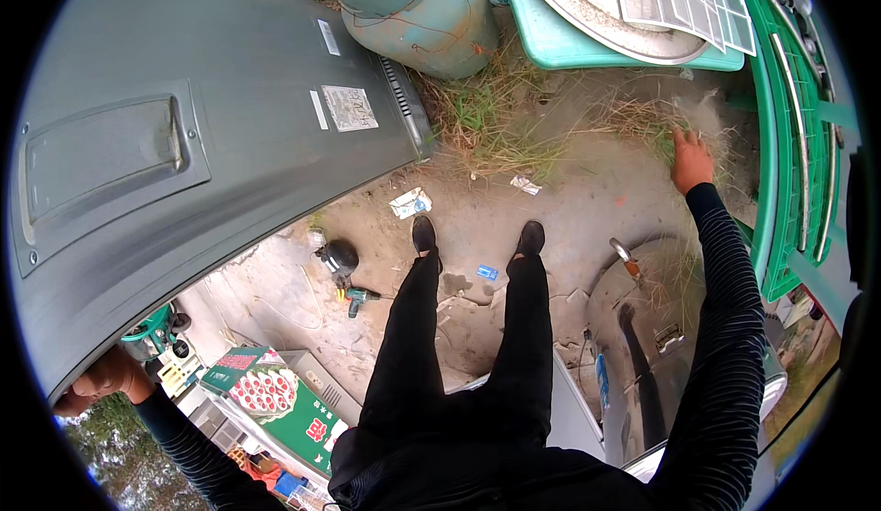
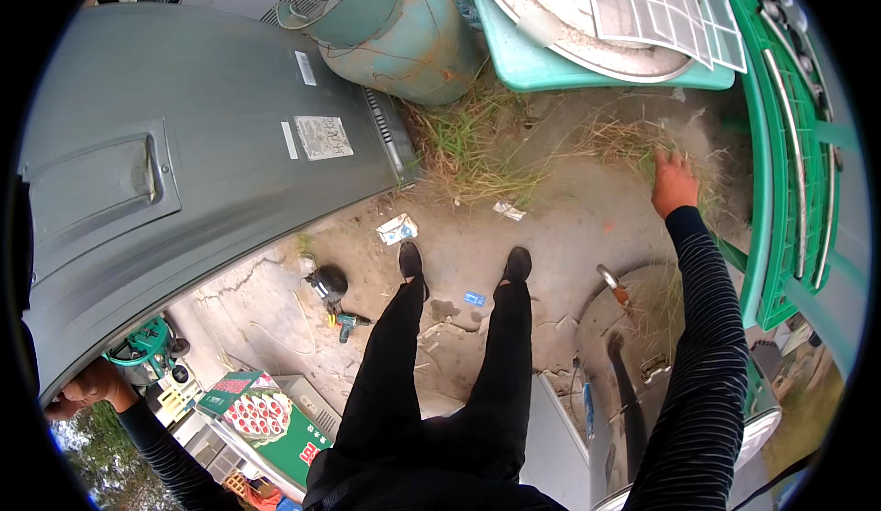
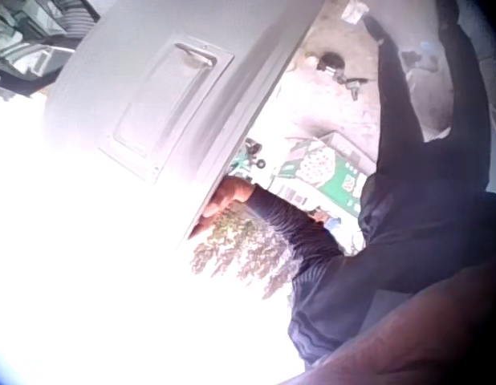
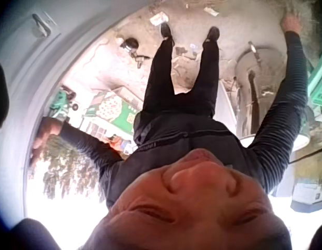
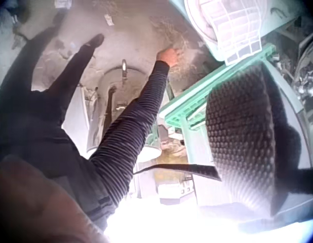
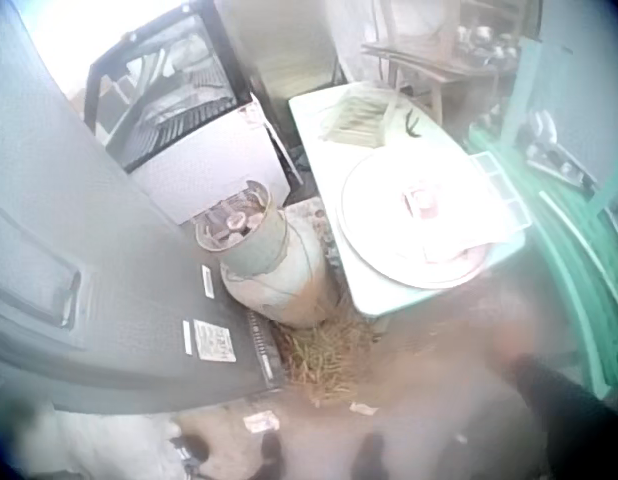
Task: The person removes a compressor from a refrigerator, disconnects the power cord, and reinstalls the compressor into the appliance's back compartment. They use pliers and a screwdriver to manipulate the components and secure the unit.
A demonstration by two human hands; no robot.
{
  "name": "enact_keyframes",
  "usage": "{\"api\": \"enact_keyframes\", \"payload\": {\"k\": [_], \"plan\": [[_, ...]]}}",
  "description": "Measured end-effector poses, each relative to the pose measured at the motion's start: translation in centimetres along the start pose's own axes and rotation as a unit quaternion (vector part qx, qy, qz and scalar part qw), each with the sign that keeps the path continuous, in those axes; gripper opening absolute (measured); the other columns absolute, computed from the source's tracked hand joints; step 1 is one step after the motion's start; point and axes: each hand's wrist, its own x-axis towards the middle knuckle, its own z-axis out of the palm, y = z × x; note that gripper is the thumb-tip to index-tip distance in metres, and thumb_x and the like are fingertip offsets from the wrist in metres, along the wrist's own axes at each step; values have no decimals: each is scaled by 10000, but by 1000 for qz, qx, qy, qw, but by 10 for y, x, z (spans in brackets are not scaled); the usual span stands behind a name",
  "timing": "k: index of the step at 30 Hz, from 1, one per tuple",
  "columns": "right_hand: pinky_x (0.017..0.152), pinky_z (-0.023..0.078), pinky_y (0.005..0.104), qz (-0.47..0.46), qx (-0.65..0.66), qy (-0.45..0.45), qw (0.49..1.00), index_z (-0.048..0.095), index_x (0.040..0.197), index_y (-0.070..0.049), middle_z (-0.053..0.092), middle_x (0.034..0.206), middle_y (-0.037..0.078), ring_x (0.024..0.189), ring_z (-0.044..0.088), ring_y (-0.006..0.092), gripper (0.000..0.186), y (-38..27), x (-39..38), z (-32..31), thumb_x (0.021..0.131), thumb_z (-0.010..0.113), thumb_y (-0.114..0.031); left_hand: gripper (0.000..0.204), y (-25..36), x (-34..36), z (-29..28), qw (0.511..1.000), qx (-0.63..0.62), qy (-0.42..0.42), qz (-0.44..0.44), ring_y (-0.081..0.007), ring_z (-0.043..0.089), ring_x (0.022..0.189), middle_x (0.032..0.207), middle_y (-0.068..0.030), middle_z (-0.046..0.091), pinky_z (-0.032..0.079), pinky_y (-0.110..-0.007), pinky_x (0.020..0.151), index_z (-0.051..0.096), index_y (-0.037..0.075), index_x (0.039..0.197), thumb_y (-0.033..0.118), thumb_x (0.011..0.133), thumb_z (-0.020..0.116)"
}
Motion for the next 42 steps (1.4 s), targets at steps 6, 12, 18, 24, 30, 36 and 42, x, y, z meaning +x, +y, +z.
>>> {"api": "enact_keyframes", "payload": {"k": [6,12,18,24,30,36,42], "plan": [[897,558,451,-202,258,-118,937,670,1260,-25,746,1023,215,1006,701,406,451,-93,-95,-42,866,761,-226,795,1,7,-23,1000,4,16,14,-295,487,1260,1474,-172,349,522,-464,964,296,59,1539,525,939,530],[897,550,489,-304,139,-251,909,674,1231,-30,746,1016,224,1015,705,395,451,-138,-227,-61,882,738,-309,740,11,-6,-11,998,-14,24,49,-341,314,1448,1654,-196,115,424,-466,1110,213,7,1598,371,1019,496],[900,545,514,-386,41,-285,877,679,1195,-37,736,1011,231,1019,701,403,446,-205,-318,-93,889,717,-358,613,98,-111,-105,908,-229,-172,-306,-432,415,1459,1579,-272,432,306,-480,1212,460,-38,1508,48,917,597],[903,543,509,-442,71,-279,849,662,1264,-46,741,1055,216,1037,698,403,488,-297,-370,-166,923,690,-393,350,215,-376,-353,466,-286,-222,-808,-200,707,963,1059,-129,748,557,-312,850,649,-88,1277,106,986,644],[989,525,481,-556,-70,-264,785,600,1395,-51,712,1242,204,1158,666,397,584,-392,-398,-201,981,614,-461,354,283,-489,-589,322,-13,-13,-946,-163,631,645,840,-128,702,524,-283,613,673,-102,1169,163,939,624],[998,503,502,-688,-66,-214,690,595,1362,-24,669,1277,247,1175,635,423,533,-475,-439,-263,976,630,-389,376,251,-380,-530,320,-48,186,-928,-194,684,767,1002,-154,730,537,-277,636,628,-27,1268,237,1001,597],[1055,486,454,-845,165,-62,505,515,1458,-35,568,1432,229,1276,578,400,654,-508,-547,-362,985,630,-472,513,283,-271,-376,88,-356,279,-887,-318,688,1073,1309,-210,652,591,-413,873,500,-3,1419,357,1054,495]]}}
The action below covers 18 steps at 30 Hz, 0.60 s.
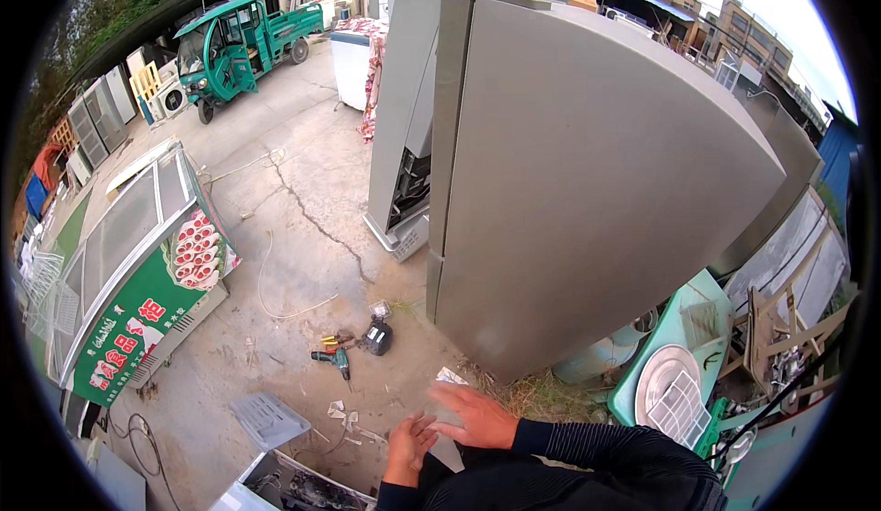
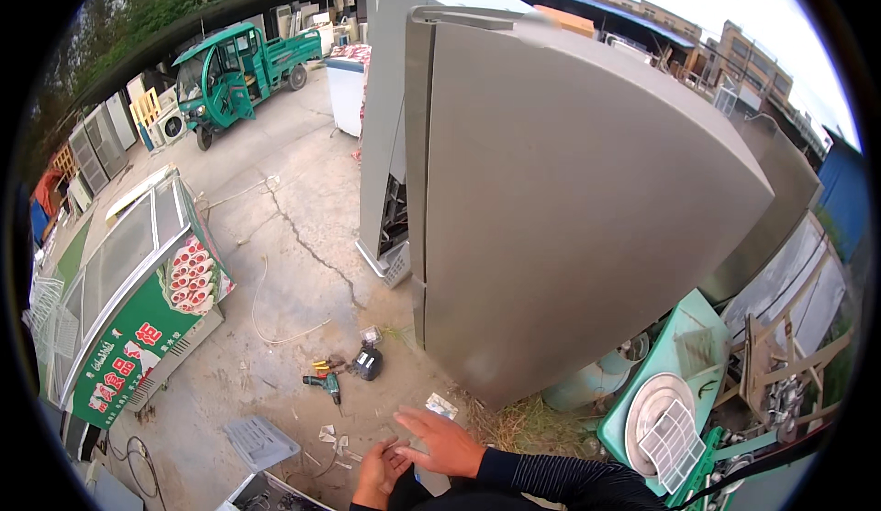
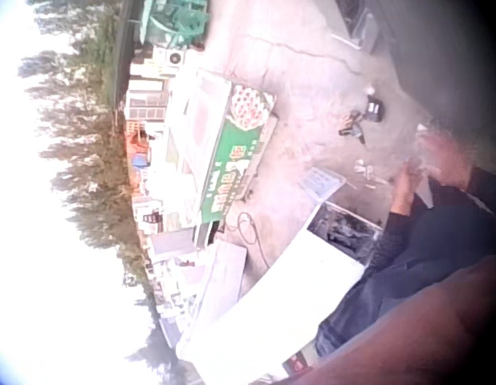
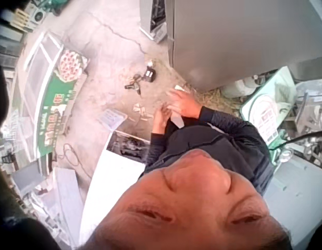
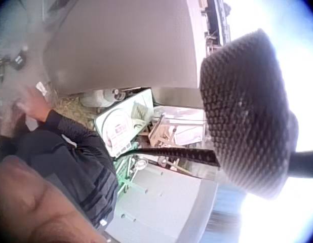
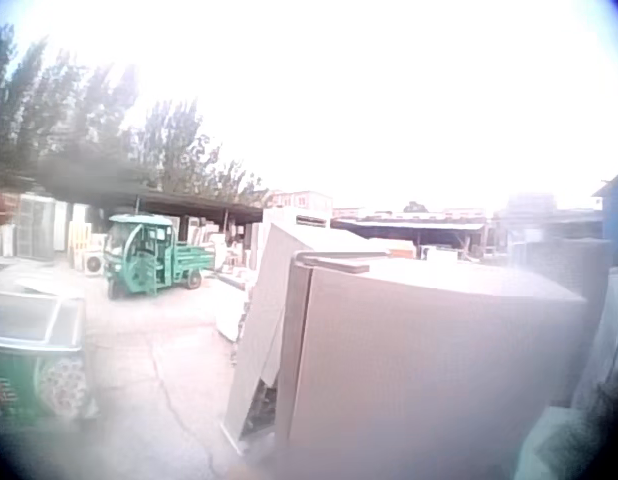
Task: The person removes a compressor from a refrigerator, disconnects the power cord, and reinstalls the compressor into the appliance's back compartment. They use pliers and a screwdriver to manipulate the components and secure the unit.
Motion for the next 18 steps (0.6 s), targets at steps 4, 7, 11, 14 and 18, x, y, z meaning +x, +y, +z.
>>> {"api": "enact_keyframes", "payload": {"k": [4,7,11,14,18], "plan": [[1006,516,459,-149,-182,-117,965,574,1414,-35,637,1337,226,1193,639,388,664,49,-46,13,957,643,-512,672,-6,-15,78,978,-146,-116,-98,-371,596,1264,1432,-179,584,514,-499,1040,496,75,1491,582,1052,461],[856,561,516,216,-179,-420,863,711,1222,-17,746,998,227,939,715,416,497,171,-137,24,927,667,-414,709,0,-13,42,984,-150,-89,25,-347,588,1300,1460,-246,564,496,-471,1060,452,8,1516,558,1070,427],[862,564,482,305,-107,-309,895,686,1252,1,744,1016,242,968,717,411,465,152,-164,13,931,691,-335,515,9,-43,-58,933,-321,-22,160,-309,711,1068,1246,-197,705,588,-425,907,548,-9,1380,408,1082,504],[899,561,471,316,-83,-383,864,677,1265,14,743,1109,240,1012,722,401,474,165,-159,51,927,700,-318,404,-34,-53,-138,875,-394,240,146,-230,684,932,1099,-108,712,564,-354,798,585,24,1320,297,1027,531],[919,557,454,210,-64,-515,828,664,1276,25,745,1116,232,1035,725,379,464,122,-82,103,944,702,-296,354,-101,-92,-190,796,-486,341,120,-206,655,874,1056,-75,691,545,-335,764,608,51,1272,260,996,532]]}}
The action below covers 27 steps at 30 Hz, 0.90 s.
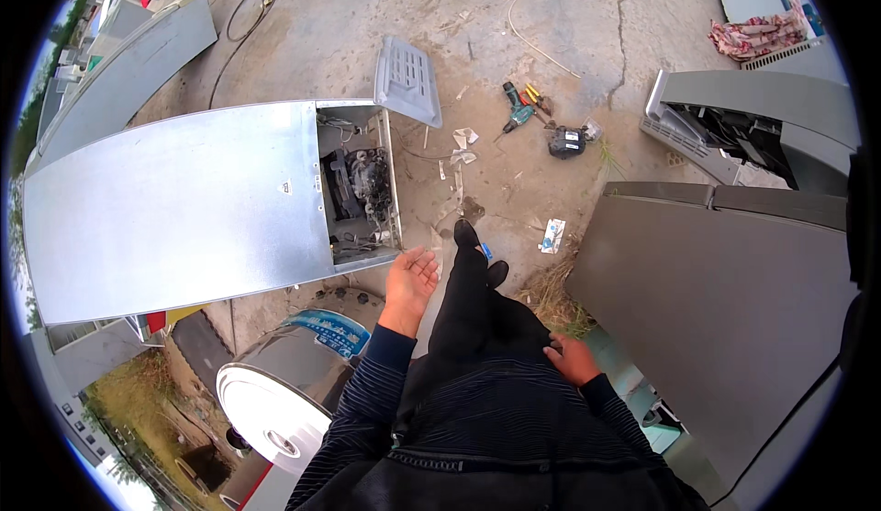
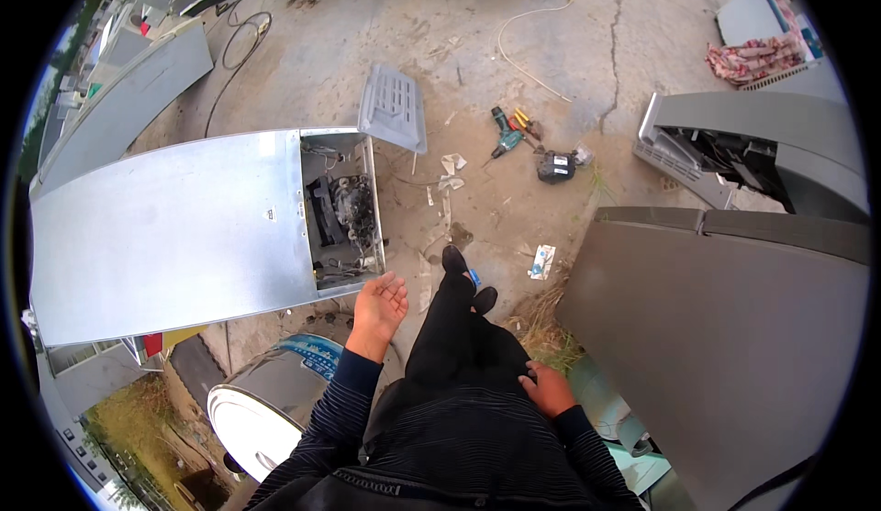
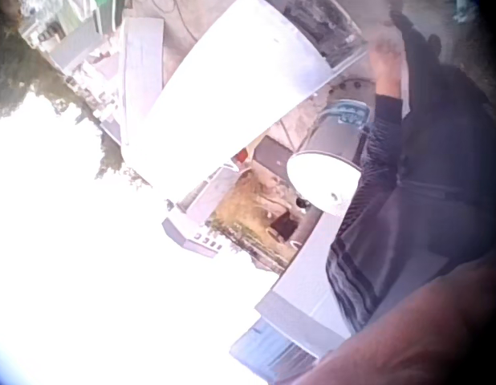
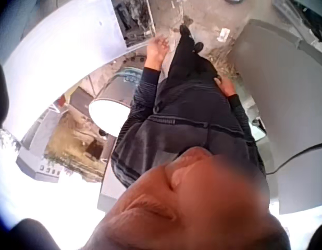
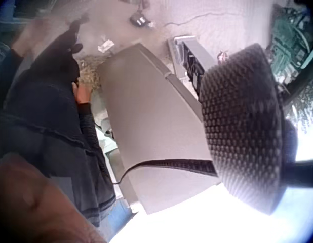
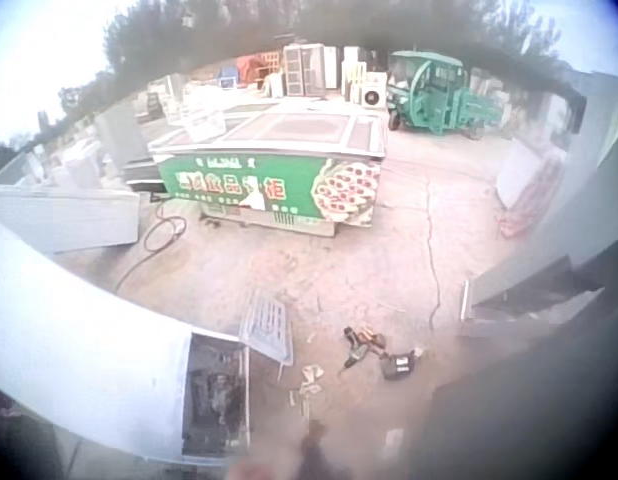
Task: The person removes a compressor from a refrigerator, disconnects the power cord, and reinstalls the compressor into the appliance's back compartment. They use pliers and a screwdriver to manipulate the components and secure the unit.
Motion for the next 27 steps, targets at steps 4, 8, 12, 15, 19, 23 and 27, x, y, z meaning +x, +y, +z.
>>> {"api": "enact_keyframes", "payload": {"k": [4,8,12,15,19,23,27], "plan": [[919,553,453,-42,-16,-10,999,656,1280,27,746,1101,230,1026,721,383,459,-62,62,-61,940,704,-279,337,-7,-3,-54,996,-71,59,-6,-212,654,855,1036,-80,690,545,-338,754,617,55,1247,259,989,539],[899,553,461,-95,-106,44,989,660,1265,24,743,1072,240,997,715,400,445,-105,120,-116,932,704,-268,348,-14,1,-61,993,-89,71,-27,-225,662,847,1016,-100,703,550,-346,757,621,34,1255,248,999,520],[886,553,462,-125,-149,35,980,667,1247,23,736,1054,252,991,708,409,436,-146,162,-149,930,709,-273,373,0,-7,-23,998,-60,18,-11,-212,673,890,1074,-100,719,548,-337,790,610,30,1278,286,1025,514],[883,551,468,-149,-194,-12,970,666,1244,21,734,1058,250,989,704,412,437,-168,191,-155,932,710,-282,383,9,-5,-1,998,-57,15,12,-200,675,905,1082,-92,719,546,-328,808,606,35,1296,305,1043,506],[899,544,476,-190,-241,-106,946,664,1246,25,731,1058,250,1010,694,418,437,-173,243,-142,945,701,-290,387,6,15,-2,994,-79,50,49,-187,676,916,1088,-85,717,544,-319,813,605,36,1305,315,1059,498],[934,531,498,-238,-291,-208,903,660,1259,16,732,1046,237,1064,673,428,433,-150,329,-122,956,692,-292,379,-15,58,-5,986,-95,115,75,-173,678,890,1051,-74,723,536,-308,796,627,45,1276,334,1053,523],[934,533,515,-218,-386,-298,845,681,1238,-26,731,1071,236,1055,681,425,411,-116,459,-88,954,675,-322,363,-65,154,-11,979,-92,175,52,-151,677,848,1003,-56,730,528,-288,766,636,60,1259,336,1043,540]]}}
